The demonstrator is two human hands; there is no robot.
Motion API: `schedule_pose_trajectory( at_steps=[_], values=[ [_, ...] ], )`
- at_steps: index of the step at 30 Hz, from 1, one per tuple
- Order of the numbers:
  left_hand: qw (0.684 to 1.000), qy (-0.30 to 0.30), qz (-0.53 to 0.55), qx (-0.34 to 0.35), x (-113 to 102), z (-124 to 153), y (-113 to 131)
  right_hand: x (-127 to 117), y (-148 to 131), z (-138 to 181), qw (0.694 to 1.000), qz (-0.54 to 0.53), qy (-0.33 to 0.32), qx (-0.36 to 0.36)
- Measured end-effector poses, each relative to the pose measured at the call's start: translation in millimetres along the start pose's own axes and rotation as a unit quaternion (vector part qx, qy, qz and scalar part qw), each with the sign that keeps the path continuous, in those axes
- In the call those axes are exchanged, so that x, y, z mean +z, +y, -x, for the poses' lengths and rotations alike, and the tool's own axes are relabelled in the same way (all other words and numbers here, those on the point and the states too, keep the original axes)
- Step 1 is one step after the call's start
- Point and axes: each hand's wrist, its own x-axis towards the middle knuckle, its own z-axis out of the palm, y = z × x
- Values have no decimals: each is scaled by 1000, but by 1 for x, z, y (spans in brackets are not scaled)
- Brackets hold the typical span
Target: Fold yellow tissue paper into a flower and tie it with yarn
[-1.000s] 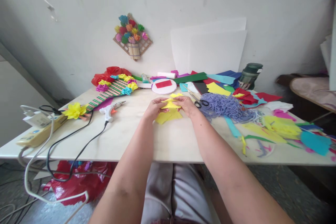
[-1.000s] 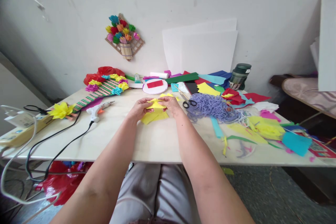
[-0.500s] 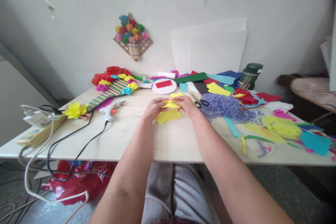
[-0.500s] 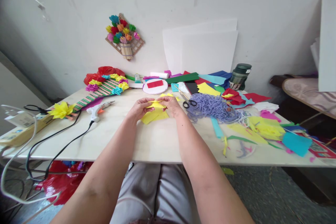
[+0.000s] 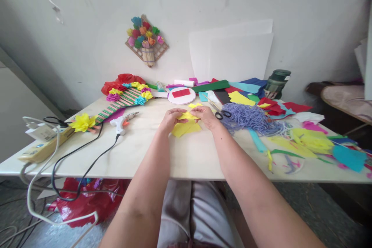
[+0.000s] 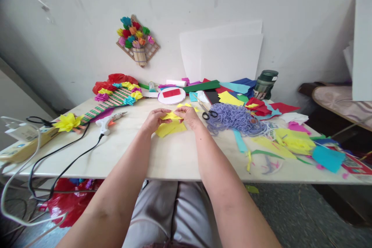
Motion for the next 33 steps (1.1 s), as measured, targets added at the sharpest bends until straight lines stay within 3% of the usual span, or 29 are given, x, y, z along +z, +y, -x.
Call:
schedule_pose_trajectory(
  at_steps=[10,17,27,33],
  values=[
    [999,22,42,-19,-3,-6,-1,2,1,-1,999,10,15,-36],
    [997,6,-73,-14,-1,-1,-4,10,-8,4,997,52,32,-36],
    [993,4,-108,50,-4,-3,-9,8,-3,3,998,65,15,-14],
    [989,20,-144,39,-2,-1,-6,8,-1,2,998,63,23,-10]
  ],
)
